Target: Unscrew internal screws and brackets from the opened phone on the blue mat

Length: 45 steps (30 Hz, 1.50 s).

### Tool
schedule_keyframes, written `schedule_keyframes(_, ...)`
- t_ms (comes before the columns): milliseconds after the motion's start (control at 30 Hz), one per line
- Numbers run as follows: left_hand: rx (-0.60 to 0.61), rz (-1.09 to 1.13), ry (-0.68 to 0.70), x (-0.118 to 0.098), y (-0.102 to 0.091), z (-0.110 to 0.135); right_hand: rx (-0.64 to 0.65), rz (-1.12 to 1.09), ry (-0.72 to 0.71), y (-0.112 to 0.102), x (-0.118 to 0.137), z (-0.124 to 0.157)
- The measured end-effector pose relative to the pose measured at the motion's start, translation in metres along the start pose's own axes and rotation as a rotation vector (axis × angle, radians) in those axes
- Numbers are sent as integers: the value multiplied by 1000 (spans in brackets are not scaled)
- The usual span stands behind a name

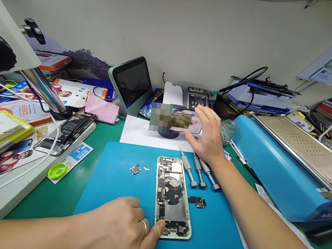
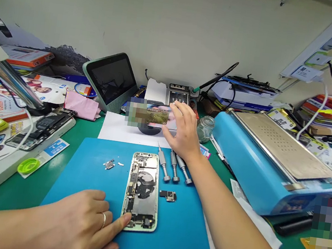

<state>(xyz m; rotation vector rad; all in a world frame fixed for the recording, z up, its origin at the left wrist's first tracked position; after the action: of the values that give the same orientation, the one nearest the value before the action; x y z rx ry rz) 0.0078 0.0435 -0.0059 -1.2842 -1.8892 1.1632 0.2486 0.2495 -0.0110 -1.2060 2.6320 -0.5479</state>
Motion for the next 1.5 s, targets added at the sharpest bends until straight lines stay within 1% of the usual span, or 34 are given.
schedule_keyframes(233,-3,11,1,0,-1,-2,24,-8,1,0,2,0)
schedule_keyframes(367,11,11,0,0,0,-1,-13,-37,35,-1,2,0)
schedule_keyframes(467,10,4,4,1,0,-1,-53,-41,94,-3,-1,1)
schedule_keyframes(633,14,-7,5,1,-2,-2,-128,-52,276,-3,-9,8)
schedule_keyframes(700,2,-9,-1,1,-3,-2,-136,-58,324,-2,-11,10)
schedule_keyframes(800,-21,-14,-9,0,-3,-1,-130,-59,360,-1,-11,12)
schedule_keyframes(1033,-29,-23,9,0,-1,-1,-108,-52,384,-1,-8,10)
schedule_keyframes(1233,-2,-19,9,-1,0,-2,-106,-54,371,-2,-6,8)
schedule_keyframes(1367,-24,-17,9,-1,0,0,-104,-51,370,-2,-6,8)
schedule_keyframes(1500,-3,-13,14,0,-1,0,-104,-52,372,-2,-6,8)
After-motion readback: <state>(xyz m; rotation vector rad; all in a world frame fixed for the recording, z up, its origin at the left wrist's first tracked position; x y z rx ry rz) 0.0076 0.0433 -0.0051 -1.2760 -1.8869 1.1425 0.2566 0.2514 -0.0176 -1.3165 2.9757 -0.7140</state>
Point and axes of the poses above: each hand's wrist, its own z-axis away from the middle knuckle, its own y-axis out of the palm, x = y × z, the point moved 1 cm from there along -z, towards the middle knuckle, and after that the axes turned 13 degrees about -x, right-handed, at the moved point
